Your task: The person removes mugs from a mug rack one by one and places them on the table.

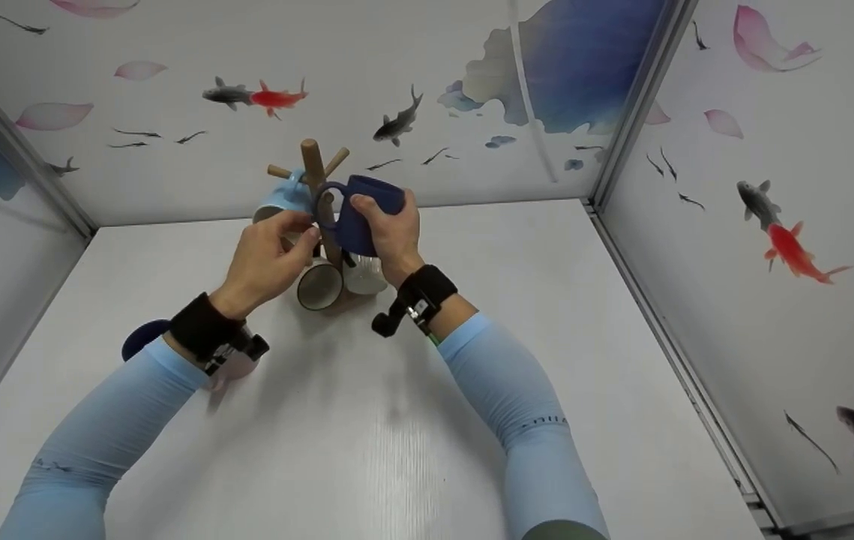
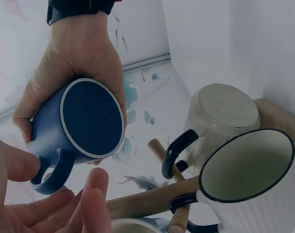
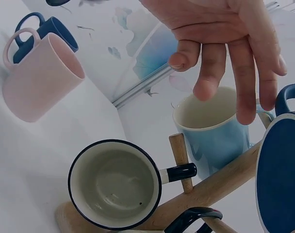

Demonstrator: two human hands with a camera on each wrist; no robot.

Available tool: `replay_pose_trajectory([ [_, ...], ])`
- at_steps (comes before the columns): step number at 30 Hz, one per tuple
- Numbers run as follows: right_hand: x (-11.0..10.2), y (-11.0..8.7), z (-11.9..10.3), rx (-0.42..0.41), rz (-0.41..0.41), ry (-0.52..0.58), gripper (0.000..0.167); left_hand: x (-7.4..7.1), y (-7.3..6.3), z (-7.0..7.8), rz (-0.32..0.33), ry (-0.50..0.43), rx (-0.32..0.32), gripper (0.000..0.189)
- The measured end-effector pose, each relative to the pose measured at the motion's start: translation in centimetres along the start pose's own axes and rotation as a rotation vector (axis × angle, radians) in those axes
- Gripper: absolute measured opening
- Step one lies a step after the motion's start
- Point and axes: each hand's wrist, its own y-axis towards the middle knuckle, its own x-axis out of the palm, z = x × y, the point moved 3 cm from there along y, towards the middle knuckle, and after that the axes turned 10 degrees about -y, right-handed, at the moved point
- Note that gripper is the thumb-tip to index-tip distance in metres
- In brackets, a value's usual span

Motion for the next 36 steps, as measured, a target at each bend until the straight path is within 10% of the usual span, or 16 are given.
replay_pose_trajectory([
  [36, -0.4, -1.9, 0.0, -0.077, -0.157, -0.119, 0.065, 0.2, 0.6, 0.9, 0.055, -0.090, 0.042, 0.031],
])
